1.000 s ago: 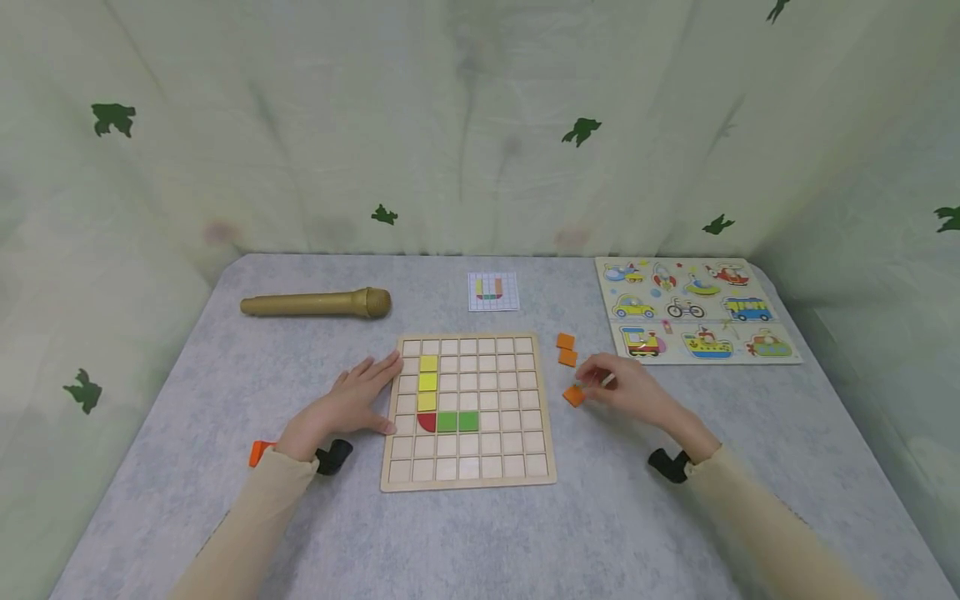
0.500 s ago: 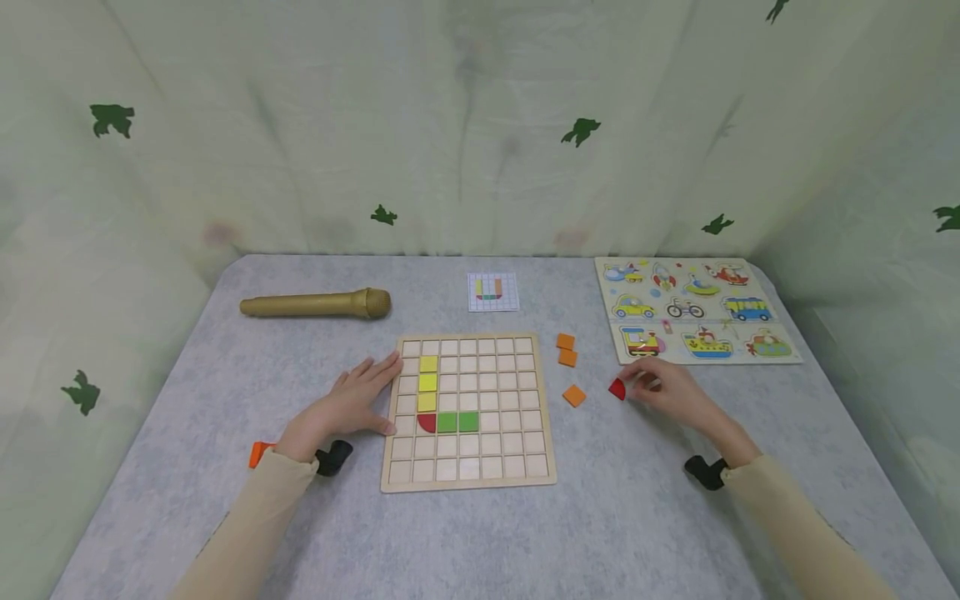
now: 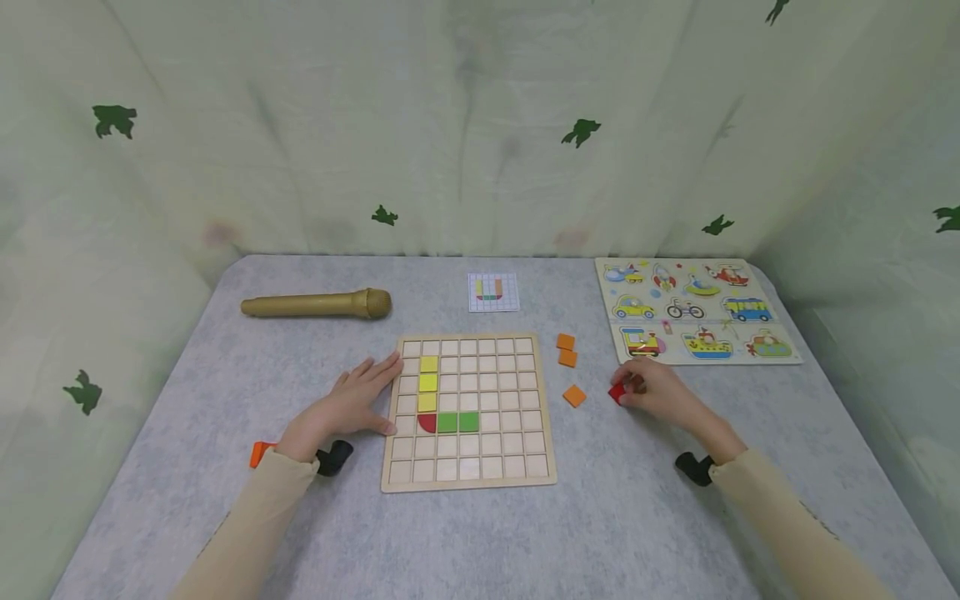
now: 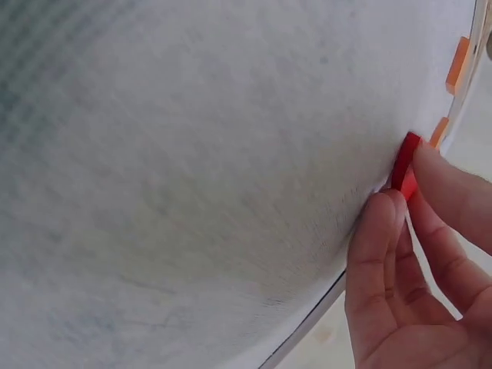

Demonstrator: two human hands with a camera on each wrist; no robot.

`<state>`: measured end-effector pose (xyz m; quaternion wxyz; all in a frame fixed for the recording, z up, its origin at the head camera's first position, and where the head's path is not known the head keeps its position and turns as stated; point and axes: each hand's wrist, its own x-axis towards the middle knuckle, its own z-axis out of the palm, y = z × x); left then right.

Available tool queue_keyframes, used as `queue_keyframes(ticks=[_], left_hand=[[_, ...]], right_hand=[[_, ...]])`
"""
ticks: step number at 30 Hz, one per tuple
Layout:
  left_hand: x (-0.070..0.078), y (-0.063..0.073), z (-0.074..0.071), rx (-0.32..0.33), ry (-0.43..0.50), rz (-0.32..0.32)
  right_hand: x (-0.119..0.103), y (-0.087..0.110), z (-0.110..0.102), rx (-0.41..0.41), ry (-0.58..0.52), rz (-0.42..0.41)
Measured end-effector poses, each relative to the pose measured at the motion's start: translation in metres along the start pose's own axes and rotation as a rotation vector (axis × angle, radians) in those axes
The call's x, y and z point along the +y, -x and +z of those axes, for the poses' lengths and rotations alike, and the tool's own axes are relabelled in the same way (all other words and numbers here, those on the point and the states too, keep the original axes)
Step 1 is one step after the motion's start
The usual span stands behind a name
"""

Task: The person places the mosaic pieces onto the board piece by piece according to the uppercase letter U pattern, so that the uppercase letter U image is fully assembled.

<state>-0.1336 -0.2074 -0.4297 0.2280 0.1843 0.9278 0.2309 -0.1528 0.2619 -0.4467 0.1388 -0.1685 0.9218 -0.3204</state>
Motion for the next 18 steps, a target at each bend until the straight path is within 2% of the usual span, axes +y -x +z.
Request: queue_keyframes(ticks=[12, 18], left_hand=[[-0.001, 0.000, 0.001, -0.002, -0.010, -0.003], [0.000, -0.001, 0.001, -0.004, -0.017, -0.007]], right_hand=[[-0.008, 0.000, -0.002, -0.048, -0.094, -0.025], [-0.028, -0.006, 0.004, -0.085, -0.192, -0.108]])
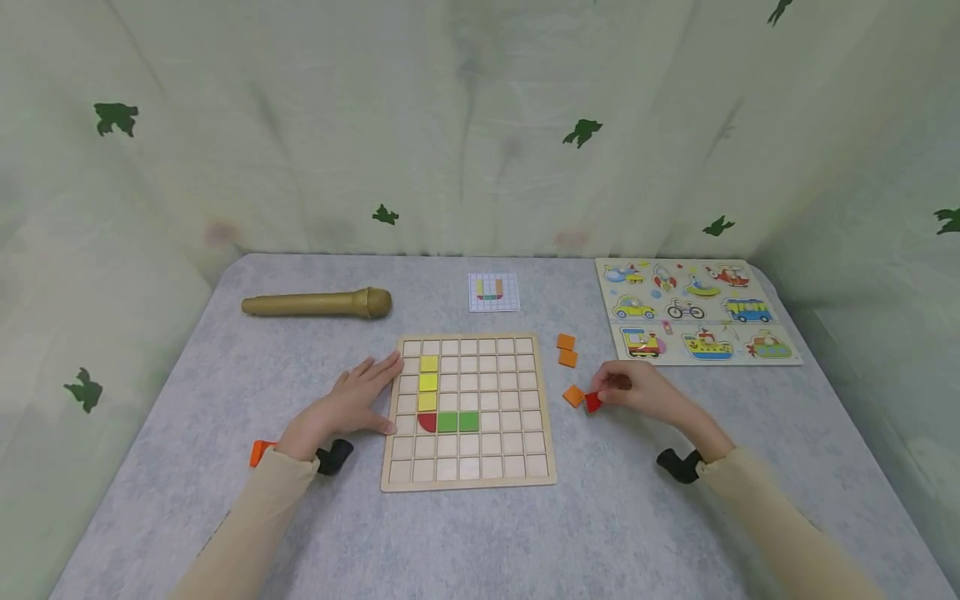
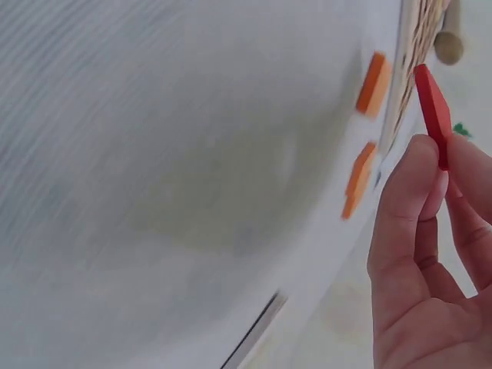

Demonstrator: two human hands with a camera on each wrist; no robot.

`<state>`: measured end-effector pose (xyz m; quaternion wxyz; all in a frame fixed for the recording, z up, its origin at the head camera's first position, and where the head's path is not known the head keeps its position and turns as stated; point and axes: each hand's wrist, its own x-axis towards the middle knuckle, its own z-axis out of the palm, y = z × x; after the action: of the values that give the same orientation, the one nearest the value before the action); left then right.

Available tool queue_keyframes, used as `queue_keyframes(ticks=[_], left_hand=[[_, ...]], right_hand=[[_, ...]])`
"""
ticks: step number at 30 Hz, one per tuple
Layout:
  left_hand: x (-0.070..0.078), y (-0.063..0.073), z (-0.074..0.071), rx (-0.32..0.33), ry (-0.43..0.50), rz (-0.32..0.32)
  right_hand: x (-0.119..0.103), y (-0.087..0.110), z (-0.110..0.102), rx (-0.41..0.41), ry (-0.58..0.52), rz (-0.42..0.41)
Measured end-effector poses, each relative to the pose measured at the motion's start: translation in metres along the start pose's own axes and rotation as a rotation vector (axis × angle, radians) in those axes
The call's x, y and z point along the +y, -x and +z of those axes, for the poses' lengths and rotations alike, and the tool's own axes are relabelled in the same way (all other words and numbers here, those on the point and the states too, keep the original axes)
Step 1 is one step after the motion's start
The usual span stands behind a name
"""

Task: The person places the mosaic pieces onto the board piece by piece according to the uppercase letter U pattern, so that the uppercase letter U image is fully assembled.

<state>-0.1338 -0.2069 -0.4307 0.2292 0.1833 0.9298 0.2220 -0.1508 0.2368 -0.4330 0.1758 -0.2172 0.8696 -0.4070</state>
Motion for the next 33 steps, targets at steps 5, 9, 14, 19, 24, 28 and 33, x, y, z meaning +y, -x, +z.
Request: queue_keyframes(ticks=[5, 9, 14, 19, 24, 28, 33], left_hand=[[0.000, 0.000, -0.001, -0.003, -0.007, -0.005], [0.001, 0.000, -0.001, -0.005, -0.005, -0.011], [0.003, 0.001, -0.002, -0.008, 0.000, -0.022], [0.005, 0.002, -0.003, 0.000, 0.006, -0.014], [0.006, 0.003, -0.003, 0.010, 0.011, -0.003], [0.005, 0.003, -0.003, 0.007, 0.010, -0.011], [0.004, 0.002, -0.003, -0.002, 0.013, -0.025]], right_hand=[[-0.020, -0.014, 0.020, -0.046, -0.071, -0.059], [-0.036, -0.028, 0.043, -0.060, -0.075, -0.101], [-0.054, -0.045, 0.069, -0.074, -0.055, -0.132], [-0.068, -0.056, 0.086, -0.088, 0.009, -0.125], [-0.077, -0.063, 0.096, -0.076, 0.063, -0.101], [-0.082, -0.066, 0.101, -0.057, 0.106, -0.061], [-0.086, -0.069, 0.105, -0.039, 0.163, -0.050]])
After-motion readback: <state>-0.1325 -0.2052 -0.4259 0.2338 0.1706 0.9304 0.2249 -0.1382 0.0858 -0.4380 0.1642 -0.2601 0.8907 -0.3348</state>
